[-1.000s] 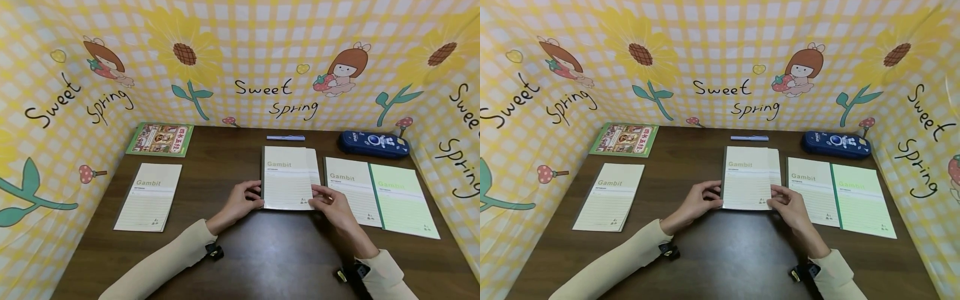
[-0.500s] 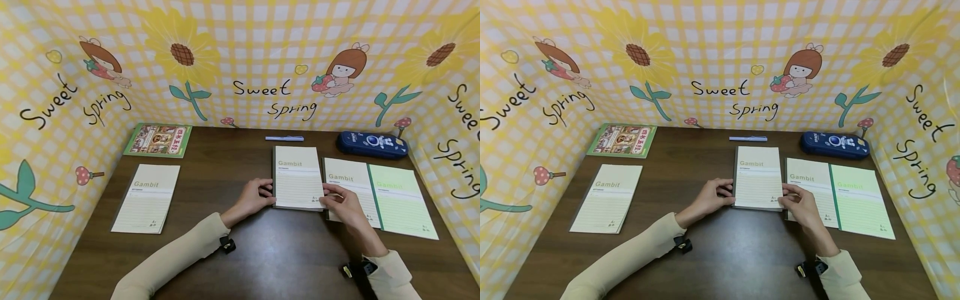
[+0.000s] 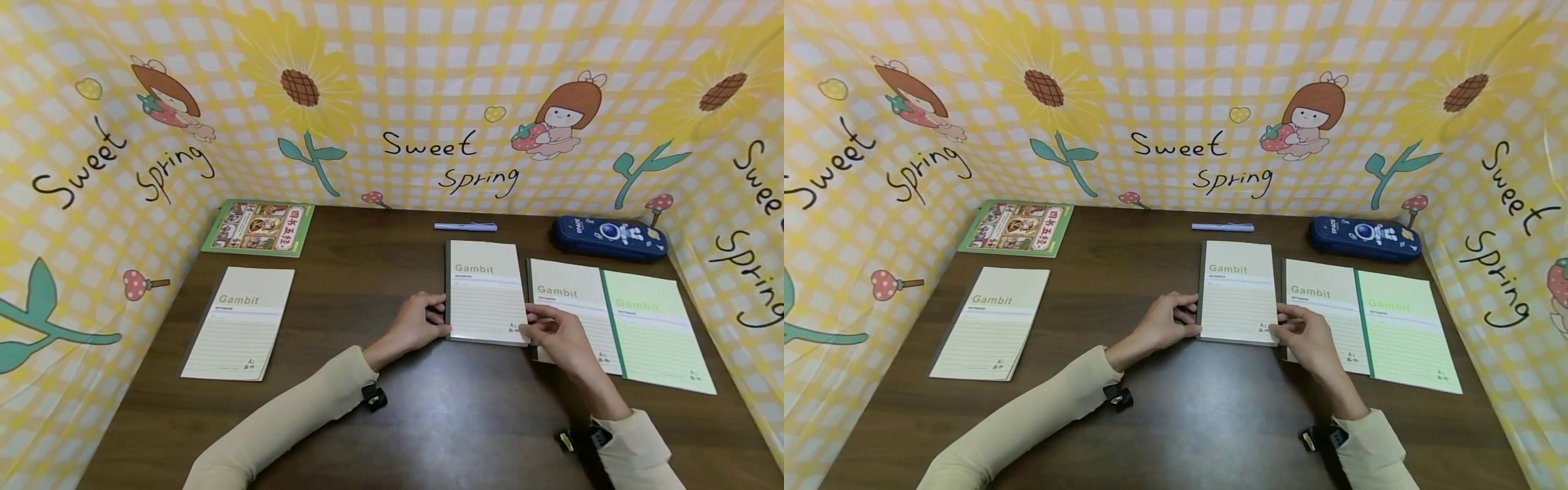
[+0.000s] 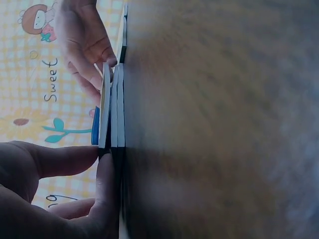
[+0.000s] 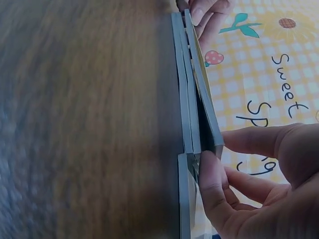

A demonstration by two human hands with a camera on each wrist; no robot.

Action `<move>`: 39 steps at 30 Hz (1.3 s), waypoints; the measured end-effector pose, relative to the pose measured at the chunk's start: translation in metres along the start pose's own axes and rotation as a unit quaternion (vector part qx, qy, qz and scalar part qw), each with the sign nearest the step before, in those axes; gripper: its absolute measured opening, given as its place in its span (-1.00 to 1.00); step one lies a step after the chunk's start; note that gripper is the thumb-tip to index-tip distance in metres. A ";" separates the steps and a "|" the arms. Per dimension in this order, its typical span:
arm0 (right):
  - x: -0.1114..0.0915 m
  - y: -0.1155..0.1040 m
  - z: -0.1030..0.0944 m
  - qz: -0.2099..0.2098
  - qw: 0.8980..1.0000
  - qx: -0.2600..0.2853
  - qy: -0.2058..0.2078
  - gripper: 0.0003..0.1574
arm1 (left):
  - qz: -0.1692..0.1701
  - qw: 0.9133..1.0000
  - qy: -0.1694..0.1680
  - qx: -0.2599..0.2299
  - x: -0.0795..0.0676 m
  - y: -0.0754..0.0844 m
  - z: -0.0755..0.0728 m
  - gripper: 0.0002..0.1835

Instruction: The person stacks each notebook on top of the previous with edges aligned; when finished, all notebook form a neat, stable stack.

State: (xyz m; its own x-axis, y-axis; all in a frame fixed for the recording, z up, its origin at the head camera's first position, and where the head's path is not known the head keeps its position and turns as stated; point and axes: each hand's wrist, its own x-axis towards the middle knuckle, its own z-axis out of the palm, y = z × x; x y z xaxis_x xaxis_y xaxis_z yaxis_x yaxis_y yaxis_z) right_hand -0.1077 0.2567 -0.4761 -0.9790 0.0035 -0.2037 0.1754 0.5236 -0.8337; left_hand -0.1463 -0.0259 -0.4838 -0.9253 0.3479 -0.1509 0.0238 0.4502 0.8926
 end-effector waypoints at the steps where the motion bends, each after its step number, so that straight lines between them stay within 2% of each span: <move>1: 0.000 0.000 0.000 -0.004 1.000 -0.012 0.002 -0.39 | -0.001 1.000 -0.001 0.000 0.000 0.000 0.000 -0.30; 11: -0.001 0.001 0.002 -0.019 0.995 -0.100 0.015 -0.39 | -0.010 1.000 -0.006 0.019 0.000 -0.001 0.002 -0.25; 21: -0.004 -0.002 0.004 -0.011 0.996 -0.092 0.011 -0.40 | -0.034 0.999 -0.023 0.003 -0.003 0.001 0.001 -0.22; 24: -0.003 -0.004 0.003 -0.010 0.996 -0.088 0.009 -0.38 | -0.038 0.999 -0.025 -0.018 -0.003 0.002 0.000 -0.22; 31: -0.002 -0.010 0.002 -0.005 0.996 -0.092 -0.007 -0.20 | -0.051 0.993 -0.024 -0.106 -0.009 0.002 -0.005 -0.19; 35: -0.005 -0.012 0.002 -0.001 0.995 -0.104 -0.008 -0.18 | -0.048 0.991 -0.033 -0.121 -0.014 0.003 -0.004 -0.19; 39: -0.008 -0.015 0.003 -0.024 0.992 -0.123 0.012 -0.20 | -0.042 0.991 -0.036 -0.121 -0.017 0.003 -0.004 -0.19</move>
State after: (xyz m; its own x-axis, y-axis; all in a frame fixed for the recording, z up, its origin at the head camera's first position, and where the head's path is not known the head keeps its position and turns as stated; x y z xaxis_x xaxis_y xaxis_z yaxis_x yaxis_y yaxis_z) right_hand -0.1018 0.2469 -0.4635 -0.9883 -0.0080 -0.1524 0.1009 0.7152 -0.6916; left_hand -0.1320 -0.0344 -0.4770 -0.8907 0.3793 -0.2507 -0.1511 0.2732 0.9500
